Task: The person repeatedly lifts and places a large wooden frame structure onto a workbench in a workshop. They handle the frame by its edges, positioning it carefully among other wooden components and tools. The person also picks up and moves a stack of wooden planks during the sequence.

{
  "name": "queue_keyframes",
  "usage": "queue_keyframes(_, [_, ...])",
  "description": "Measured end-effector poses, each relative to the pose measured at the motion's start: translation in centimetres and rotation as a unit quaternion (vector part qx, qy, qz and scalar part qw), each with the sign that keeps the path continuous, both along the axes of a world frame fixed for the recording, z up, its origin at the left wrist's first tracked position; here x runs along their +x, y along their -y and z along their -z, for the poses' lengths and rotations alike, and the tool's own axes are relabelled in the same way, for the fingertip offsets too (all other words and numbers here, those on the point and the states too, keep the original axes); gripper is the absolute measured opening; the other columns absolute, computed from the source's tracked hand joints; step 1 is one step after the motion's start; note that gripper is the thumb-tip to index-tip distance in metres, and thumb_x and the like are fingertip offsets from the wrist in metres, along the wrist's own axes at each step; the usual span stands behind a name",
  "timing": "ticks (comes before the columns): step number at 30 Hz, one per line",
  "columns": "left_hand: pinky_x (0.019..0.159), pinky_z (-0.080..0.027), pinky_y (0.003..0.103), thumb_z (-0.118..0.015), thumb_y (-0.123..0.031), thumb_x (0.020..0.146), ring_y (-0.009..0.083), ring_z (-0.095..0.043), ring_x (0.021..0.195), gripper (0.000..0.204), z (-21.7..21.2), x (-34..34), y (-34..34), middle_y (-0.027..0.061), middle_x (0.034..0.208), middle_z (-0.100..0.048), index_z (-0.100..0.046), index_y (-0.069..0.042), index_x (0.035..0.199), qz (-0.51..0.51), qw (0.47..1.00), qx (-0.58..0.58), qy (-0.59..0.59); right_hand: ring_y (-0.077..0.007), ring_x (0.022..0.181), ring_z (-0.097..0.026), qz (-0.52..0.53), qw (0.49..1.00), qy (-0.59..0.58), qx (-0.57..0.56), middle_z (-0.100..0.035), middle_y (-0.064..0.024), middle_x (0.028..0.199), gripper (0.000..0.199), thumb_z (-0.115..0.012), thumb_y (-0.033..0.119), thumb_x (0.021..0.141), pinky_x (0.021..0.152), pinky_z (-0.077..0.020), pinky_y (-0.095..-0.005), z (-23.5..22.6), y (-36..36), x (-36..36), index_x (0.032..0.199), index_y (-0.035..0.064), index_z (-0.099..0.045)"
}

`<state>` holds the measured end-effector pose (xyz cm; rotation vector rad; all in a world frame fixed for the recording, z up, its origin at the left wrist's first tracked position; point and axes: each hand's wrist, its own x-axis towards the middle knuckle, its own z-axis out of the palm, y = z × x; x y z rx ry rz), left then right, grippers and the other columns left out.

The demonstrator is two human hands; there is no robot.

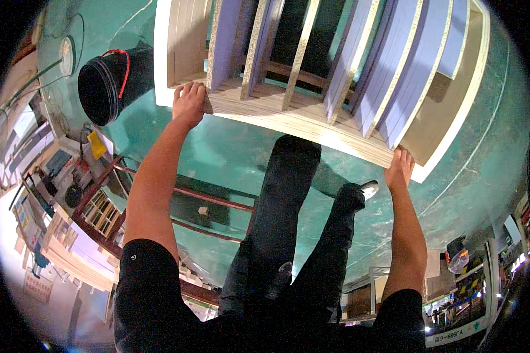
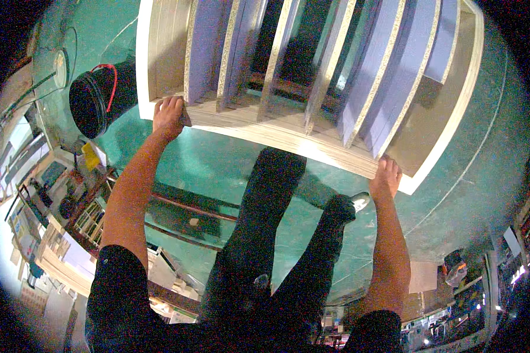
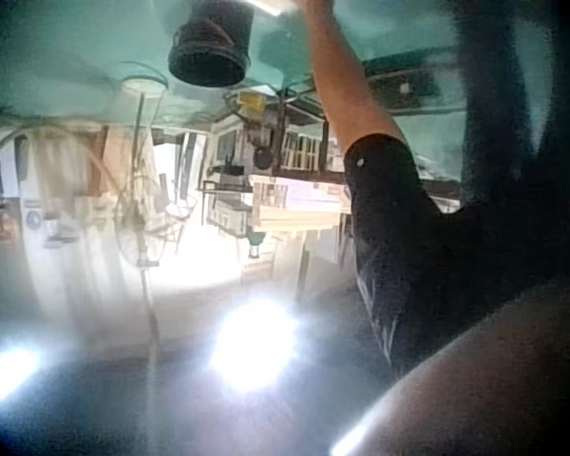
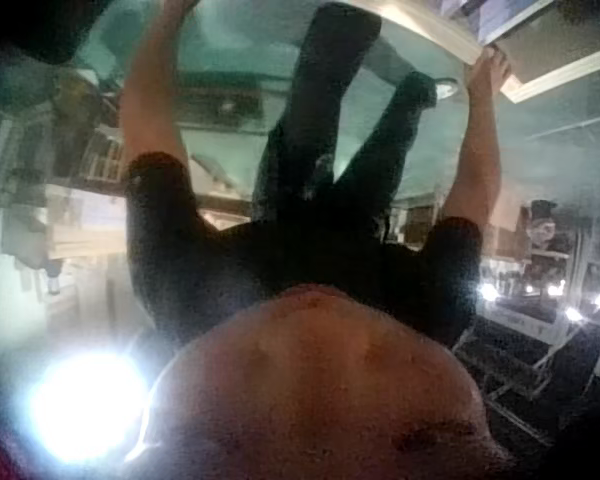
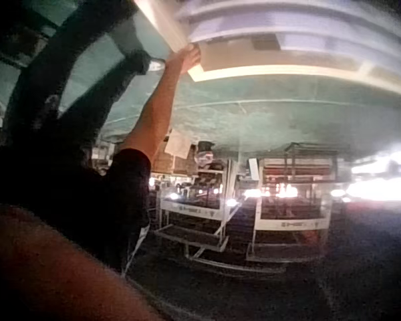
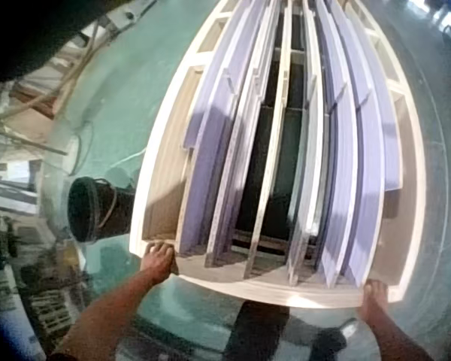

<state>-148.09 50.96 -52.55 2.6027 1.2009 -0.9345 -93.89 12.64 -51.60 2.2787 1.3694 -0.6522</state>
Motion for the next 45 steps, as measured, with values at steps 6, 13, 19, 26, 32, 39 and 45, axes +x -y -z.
queue_keyframes(6, [0.117,-0.033,0.049,-0.057,-0.009,0.091,0.0267,-0.051,0.133,0.032,1.5,-1.2,0.7,0.0079,0.132,-0.058,-0.055,-0.010,0.124,0.007,0.999,0.006,0.034,-0.0345,0.134,-0.047,-0.040,0.999,0.001,-0.016,-0.053,-0.0137,0.139,0.064,-0.077,0.019,0.079,0.114,-0.0346,-0.0495,0.2,-0.1,0.1,0.135,0.0053,-0.050])
queue_keyframes(13, [0.117,-0.032,0.052,-0.063,-0.014,0.089,0.0363,-0.047,0.134,0.044,3.5,-3.4,0.0,0.0182,0.133,-0.055,-0.052,-0.002,0.130,-0.012,1.000,-0.025,0.014,-0.0374,0.126,-0.048,-0.024,0.998,-0.021,-0.059,-0.052,-0.0166,0.133,0.065,-0.078,0.022,0.073,0.112,-0.0347,-0.0515,1.3,0.6,0.5,0.132,0.0096,-0.053])
queue_keyframes(19, [0.123,-0.027,0.052,-0.072,-0.021,0.087,0.0348,-0.038,0.147,0.068,3.4,-3.0,0.7,0.0151,0.154,-0.046,-0.044,-0.001,0.145,-0.005,1.000,-0.002,-0.017,-0.0385,0.139,-0.043,-0.030,0.997,-0.009,-0.077,-0.045,-0.0175,0.149,0.051,-0.061,0.017,0.089,0.116,-0.0341,-0.0567,-0.7,-0.8,0.0,0.139,0.0126,-0.051])
queue_keyframes(26, [0.116,-0.039,0.047,-0.096,-0.033,0.064,0.0418,-0.050,0.137,0.097,-1.0,-1.9,-5.5,0.0217,0.142,-0.058,-0.051,0.001,0.143,-0.182,0.932,-0.229,0.213,-0.0382,0.133,-0.048,0.064,0.977,-0.085,0.184,-0.049,-0.0170,0.144,0.087,-0.083,0.015,0.074,0.111,-0.0429,-0.0463,-1.4,3.9,7.7,0.149,0.0073,-0.041])
queue_keyframes(32, [0.108,-0.045,0.049,-0.096,-0.050,0.064,0.0425,-0.058,0.121,0.114,6.2,-10.6,-12.8,0.0259,0.126,-0.063,-0.040,0.000,0.149,-0.191,0.933,0.294,0.084,-0.0408,0.123,-0.057,0.386,0.905,0.071,0.162,-0.055,-0.0272,0.134,0.095,-0.088,0.025,0.076,0.104,-0.0494,-0.0468,-0.5,6.0,13.7,0.149,-0.0001,-0.033])
queue_keyframes(39, [0.093,-0.054,0.048,-0.088,-0.048,0.070,0.0420,-0.070,0.104,0.087,11.3,-19.0,-16.3,0.0237,0.111,-0.071,-0.050,0.004,0.127,-0.406,0.904,0.010,0.131,-0.0390,0.098,-0.071,0.469,0.878,0.036,0.085,-0.066,-0.0262,0.116,0.079,-0.089,0.031,0.077,0.082,-0.0600,-0.0466,5.8,4.1,13.6,0.127,-0.0033,-0.039])
queue_keyframes(45, [0.095,-0.053,0.048,-0.083,-0.047,0.073,0.0442,-0.069,0.109,0.076,9.5,-10.0,-13.7,0.0271,0.113,-0.070,-0.052,0.003,0.121,-0.384,0.918,0.086,0.051,-0.0384,0.097,-0.072,0.492,0.862,0.112,0.058,-0.067,-0.0263,0.114,0.077,-0.090,0.032,0.075,0.083,-0.0600,-0.0457,3.8,4.3,12.4,0.126,0.0009,-0.041])
